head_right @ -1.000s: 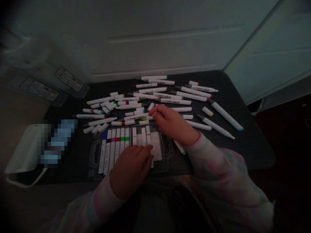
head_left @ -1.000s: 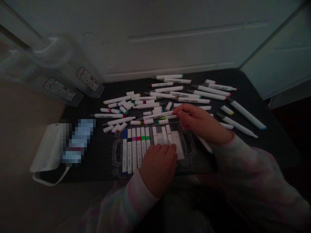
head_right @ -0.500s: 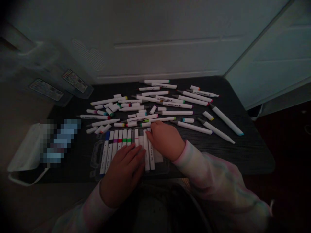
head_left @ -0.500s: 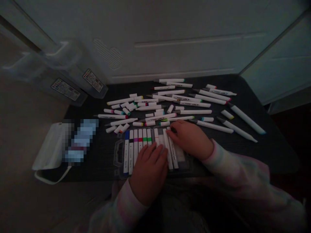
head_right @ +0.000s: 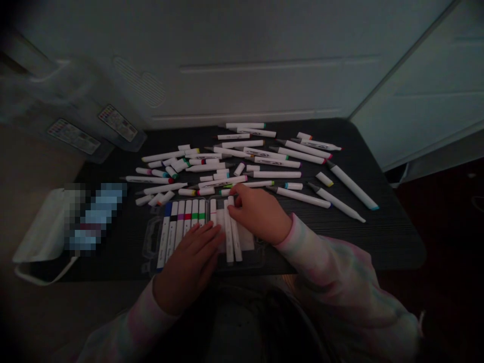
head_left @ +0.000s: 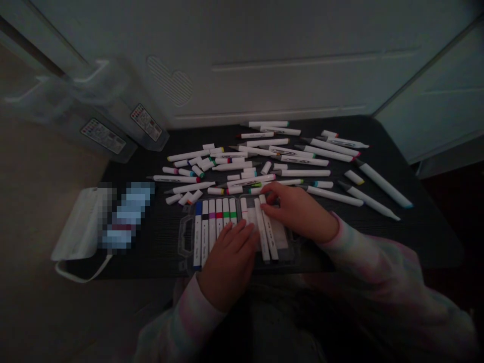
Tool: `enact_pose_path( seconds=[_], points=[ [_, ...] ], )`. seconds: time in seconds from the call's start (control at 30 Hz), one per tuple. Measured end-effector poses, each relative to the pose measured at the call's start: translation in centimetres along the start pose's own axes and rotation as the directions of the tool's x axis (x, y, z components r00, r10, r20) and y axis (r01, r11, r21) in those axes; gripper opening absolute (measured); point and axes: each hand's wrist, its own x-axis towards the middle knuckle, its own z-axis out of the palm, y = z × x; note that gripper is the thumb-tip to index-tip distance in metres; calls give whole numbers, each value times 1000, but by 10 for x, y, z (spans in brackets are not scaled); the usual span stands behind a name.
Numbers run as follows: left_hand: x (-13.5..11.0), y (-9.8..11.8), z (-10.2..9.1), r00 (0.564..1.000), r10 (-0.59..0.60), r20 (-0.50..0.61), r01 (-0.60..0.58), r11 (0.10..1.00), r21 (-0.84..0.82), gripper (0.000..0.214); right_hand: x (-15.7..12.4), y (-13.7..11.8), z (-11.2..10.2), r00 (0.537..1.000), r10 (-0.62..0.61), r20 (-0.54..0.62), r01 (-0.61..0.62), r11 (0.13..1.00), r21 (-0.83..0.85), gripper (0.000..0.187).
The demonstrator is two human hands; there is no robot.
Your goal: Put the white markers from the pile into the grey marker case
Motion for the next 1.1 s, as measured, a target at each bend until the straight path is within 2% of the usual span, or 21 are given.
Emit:
enact_pose_path(
  seconds=[0.07, 0.23, 0.4, 0.5, 0.6, 0.73, 0.93, 1.1],
  points=[
    [-3, -3, -1, 1000, 8, -13, -8, 1000, 2, 30, -1, -1, 1, 1000, -21, 3, 21, 1000, -13, 27],
    [-8, -6, -2, 998, -65, -23, 66, 996, 51, 28, -2, -2, 3, 999, -24, -26, 23, 999, -35, 25],
    [-9, -7, -4, 996, -81, 26, 81, 997, -12, 31, -2, 1, -7, 994, -72, -78, 92, 950, 298, 19],
    [-10, -11, -6, 997, -63, 33, 66, 995, -70, 32, -1, -2, -9, 990, -61, -128, 108, 907, 407, 21],
    [-11, -14, -8, 999, -45, -9, 43, 989, -144, 26, 0, -7, -2, 986, -74, -147, 128, 906, 404, 21],
    [-12, -15, -11, 998, -35, -50, 24, 979, -202, 23, 4, -10, 10, 988, -110, -110, 141, 932, 334, 21],
    [-12, -14, -11, 999, 38, -5, -39, 988, -151, 23, 8, -7, 16, 992, -97, -78, 116, 952, 284, 19],
    [-13, -13, -9, 1000, 30, 5, -29, 991, -128, 23, 9, -8, 16, 991, -96, -91, 116, 959, 259, 21]
  ],
)
